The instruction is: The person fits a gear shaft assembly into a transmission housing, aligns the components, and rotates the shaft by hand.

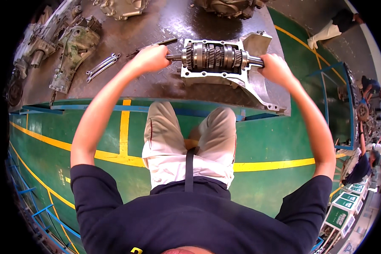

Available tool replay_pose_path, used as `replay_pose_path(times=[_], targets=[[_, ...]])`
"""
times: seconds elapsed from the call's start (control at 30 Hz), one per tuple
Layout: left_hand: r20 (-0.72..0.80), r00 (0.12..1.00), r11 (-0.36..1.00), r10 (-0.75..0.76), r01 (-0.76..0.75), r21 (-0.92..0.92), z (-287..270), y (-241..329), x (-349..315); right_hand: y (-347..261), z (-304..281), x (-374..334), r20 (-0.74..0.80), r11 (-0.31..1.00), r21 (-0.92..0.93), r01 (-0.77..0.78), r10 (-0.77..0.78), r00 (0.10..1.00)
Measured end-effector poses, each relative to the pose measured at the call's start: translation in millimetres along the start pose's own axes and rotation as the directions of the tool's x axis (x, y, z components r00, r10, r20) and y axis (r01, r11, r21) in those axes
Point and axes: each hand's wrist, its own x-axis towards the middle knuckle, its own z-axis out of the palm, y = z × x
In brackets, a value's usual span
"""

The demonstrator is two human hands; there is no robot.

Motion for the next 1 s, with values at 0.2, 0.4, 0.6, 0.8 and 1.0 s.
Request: replay_pose_path(times=[0.2, 0.4, 0.6, 0.8, 1.0], targets=[[-0.598, 0.776, 0.963, 0.198, -0.042, 0.265, 34.3, 21.3, -24.9, 12.1, 48.8, -11.3, -0.591, 0.976, -0.217, 0.000, -0.132, 0.796], [-0.574, 0.788, 0.956, 0.224, -0.063, 0.286, 24.7, 24.7, -33.3, 3.7, 25.6, -5.2, -0.315, 0.973, -0.220, -0.075, 0.002, 0.949], [-0.195, 0.980, 0.991, 0.028, -0.001, 0.133, -8.3, 15.3, -0.6, 6.6, -29.3, 30.3, 0.516, 0.994, 0.049, -0.098, 0.059, 0.855], [0.240, 0.960, 0.988, -0.145, 0.129, 0.081, -21.1, 21.6, 8.3, 11.6, -14.5, 28.5, 0.360, 0.999, -0.045, -0.009, 0.025, 0.933], [-0.604, 0.793, 0.974, 0.079, 0.069, 0.218, 43.4, 37.2, -31.3, 10.1, 51.2, -20.0, -0.562, 0.980, -0.199, 0.026, -0.136, 0.816]])
